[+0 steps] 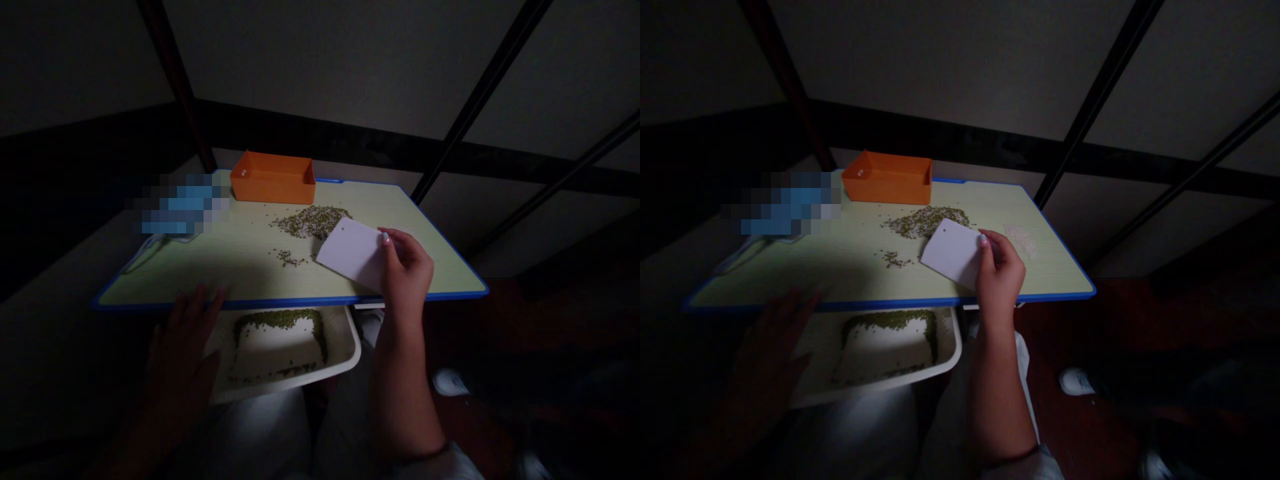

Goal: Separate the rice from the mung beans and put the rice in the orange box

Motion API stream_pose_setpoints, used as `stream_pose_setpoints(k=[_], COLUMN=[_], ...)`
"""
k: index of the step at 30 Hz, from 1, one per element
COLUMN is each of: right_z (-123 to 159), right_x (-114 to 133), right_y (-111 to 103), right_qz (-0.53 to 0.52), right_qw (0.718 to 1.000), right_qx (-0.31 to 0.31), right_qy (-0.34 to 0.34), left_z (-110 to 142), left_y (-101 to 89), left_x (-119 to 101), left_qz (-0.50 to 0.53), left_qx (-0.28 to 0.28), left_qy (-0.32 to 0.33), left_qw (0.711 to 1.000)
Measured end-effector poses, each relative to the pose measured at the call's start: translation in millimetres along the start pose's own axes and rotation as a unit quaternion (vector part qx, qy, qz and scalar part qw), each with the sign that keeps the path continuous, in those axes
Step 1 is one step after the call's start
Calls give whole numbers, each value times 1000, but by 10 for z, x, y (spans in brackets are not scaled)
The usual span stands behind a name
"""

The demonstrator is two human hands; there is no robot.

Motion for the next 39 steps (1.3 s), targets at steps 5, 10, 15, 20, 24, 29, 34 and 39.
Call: stream_pose_setpoints(k=[5, 10, 15, 20, 24, 29, 34, 39], right_z=[37, 113, 86, -14, -89, -118, -107, -82], right_x=[13, -11, -58, -70, -129, -199, -161, -109], right_y=[52, 207, 182, 14, -124, -157, -104, -62], right_qz=[-8, -16, 0, 4, 7, 22, 27, 26], right_qw=[999, 997, 999, 1000, 999, 999, 1000, 1000], right_qx=[28, 65, 49, -3, -36, -31, -13, 4], right_qy=[16, 27, 17, -2, -9, -5, -3, 3], left_z=[12, -10, -22, -11, -21, -15, -32, -35], left_y=[17, 31, 19, 14, 10, 34, 59, 75], left_x=[44, 60, 37, 47, 70, 97, 102, 101], left_qz=[19, 13, 15, 42, 100, 128, 120, 99], left_qx=[38, 33, 23, 32, 4, 5, 1, 8], left_qy=[-5, 6, 21, 5, -14, -11, -14, -13], left_qw=[999, 999, 999, 999, 995, 992, 993, 995])
Point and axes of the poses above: each hand's wrist, its own z-axis away from the middle knuckle, its own y-axis out of the palm, x = y × z, the point moved 6 cm from there along -z, towards the middle knuckle, and after that the axes turned 10 degrees about -z, right-handed, at the moved point
